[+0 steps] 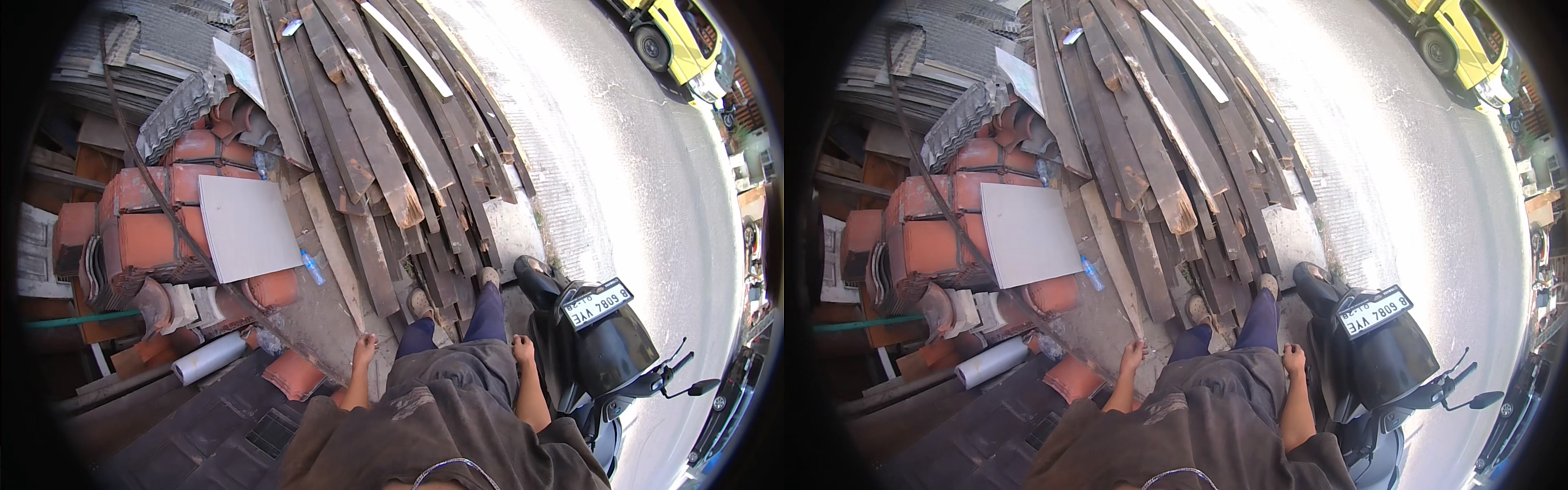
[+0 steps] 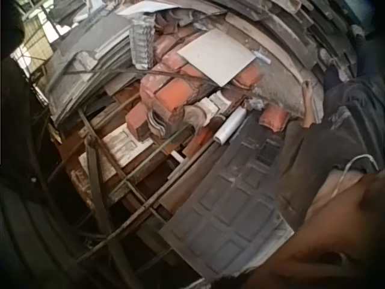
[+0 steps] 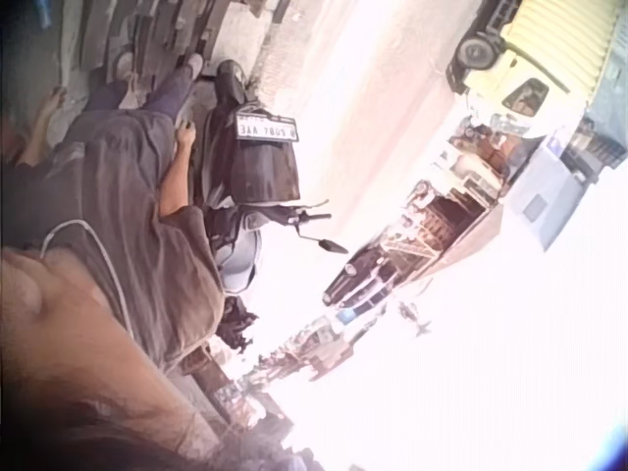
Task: The person bends a long metal rod by hand, using their legs and body weight to apply force. They repeatedly reposition the rod and adjust their stance to achieve the desired curvature.
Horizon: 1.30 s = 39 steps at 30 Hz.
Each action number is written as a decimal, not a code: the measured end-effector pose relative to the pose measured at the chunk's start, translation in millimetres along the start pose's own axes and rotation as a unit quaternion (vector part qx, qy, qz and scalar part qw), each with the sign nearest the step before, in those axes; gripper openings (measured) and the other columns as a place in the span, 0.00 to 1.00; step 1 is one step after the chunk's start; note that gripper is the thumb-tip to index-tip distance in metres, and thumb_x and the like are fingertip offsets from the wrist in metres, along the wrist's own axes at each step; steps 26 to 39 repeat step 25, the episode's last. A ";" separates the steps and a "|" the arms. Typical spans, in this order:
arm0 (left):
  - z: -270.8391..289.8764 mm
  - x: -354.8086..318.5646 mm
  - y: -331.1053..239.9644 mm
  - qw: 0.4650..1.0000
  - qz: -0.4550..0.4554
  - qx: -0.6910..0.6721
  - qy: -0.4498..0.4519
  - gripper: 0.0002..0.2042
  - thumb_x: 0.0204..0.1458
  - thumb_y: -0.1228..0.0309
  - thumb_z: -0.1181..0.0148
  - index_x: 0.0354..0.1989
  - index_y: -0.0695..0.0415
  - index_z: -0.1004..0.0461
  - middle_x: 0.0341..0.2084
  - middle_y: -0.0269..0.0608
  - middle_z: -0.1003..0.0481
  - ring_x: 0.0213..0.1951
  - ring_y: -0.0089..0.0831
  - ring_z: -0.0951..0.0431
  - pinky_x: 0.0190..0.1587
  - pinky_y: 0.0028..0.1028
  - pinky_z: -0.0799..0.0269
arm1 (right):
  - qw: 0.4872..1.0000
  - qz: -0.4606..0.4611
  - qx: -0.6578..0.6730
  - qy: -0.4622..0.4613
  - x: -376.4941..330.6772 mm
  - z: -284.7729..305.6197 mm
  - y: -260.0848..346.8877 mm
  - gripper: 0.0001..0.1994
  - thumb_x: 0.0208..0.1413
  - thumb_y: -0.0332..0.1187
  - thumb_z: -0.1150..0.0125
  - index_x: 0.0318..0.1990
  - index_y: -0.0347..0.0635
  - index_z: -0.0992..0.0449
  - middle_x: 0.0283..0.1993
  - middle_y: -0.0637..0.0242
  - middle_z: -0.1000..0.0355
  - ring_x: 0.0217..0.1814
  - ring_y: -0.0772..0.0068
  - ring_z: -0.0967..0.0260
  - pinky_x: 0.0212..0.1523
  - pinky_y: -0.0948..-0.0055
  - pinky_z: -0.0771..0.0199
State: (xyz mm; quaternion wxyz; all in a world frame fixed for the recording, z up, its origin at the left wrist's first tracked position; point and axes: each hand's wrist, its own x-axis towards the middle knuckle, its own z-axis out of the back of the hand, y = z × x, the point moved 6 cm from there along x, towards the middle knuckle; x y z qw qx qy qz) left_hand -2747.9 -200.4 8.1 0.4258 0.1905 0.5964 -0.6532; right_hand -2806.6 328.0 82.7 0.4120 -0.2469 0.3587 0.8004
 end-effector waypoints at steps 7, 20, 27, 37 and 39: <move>-26.3 10.9 -27.2 0.999 -0.023 -0.034 -0.013 0.19 0.61 0.59 0.49 0.42 0.67 0.29 0.33 0.44 0.22 0.30 0.28 0.20 0.34 0.26 0.28 | 0.991 0.016 -0.130 0.041 13.4 9.1 -10.8 0.22 0.56 0.46 0.44 0.45 0.32 0.24 0.45 0.48 0.24 0.52 0.55 0.27 0.52 0.65 0.30; -88.1 50.5 -75.4 0.989 -0.040 0.134 -0.046 0.21 0.57 0.56 0.45 0.44 0.65 0.28 0.32 0.46 0.21 0.34 0.34 0.20 0.38 0.31 0.27 | 0.971 0.234 -0.042 0.030 129.9 22.8 181.2 0.16 0.57 0.41 0.44 0.41 0.35 0.24 0.32 0.58 0.23 0.31 0.68 0.23 0.35 0.69 0.26; -163.0 83.8 -183.0 0.975 -0.093 0.195 -0.051 0.24 0.55 0.52 0.44 0.50 0.59 0.27 0.41 0.53 0.22 0.45 0.40 0.21 0.48 0.37 0.28 | 0.966 0.193 -0.130 0.116 173.4 10.5 199.2 0.17 0.55 0.44 0.42 0.42 0.38 0.23 0.40 0.47 0.24 0.46 0.52 0.25 0.48 0.61 0.27; -163.0 83.8 -183.0 0.975 -0.093 0.195 -0.051 0.24 0.55 0.52 0.44 0.50 0.59 0.27 0.41 0.53 0.22 0.45 0.40 0.21 0.48 0.37 0.28 | 0.966 0.193 -0.130 0.116 173.4 10.5 199.2 0.17 0.55 0.44 0.42 0.42 0.38 0.23 0.40 0.47 0.24 0.46 0.52 0.25 0.48 0.61 0.27; -163.0 83.8 -183.0 0.975 -0.093 0.195 -0.051 0.24 0.55 0.52 0.44 0.50 0.59 0.27 0.41 0.53 0.22 0.45 0.40 0.21 0.48 0.37 0.28 | 0.966 0.193 -0.130 0.116 173.4 10.5 199.2 0.17 0.55 0.44 0.42 0.42 0.38 0.23 0.40 0.47 0.24 0.46 0.52 0.25 0.48 0.61 0.27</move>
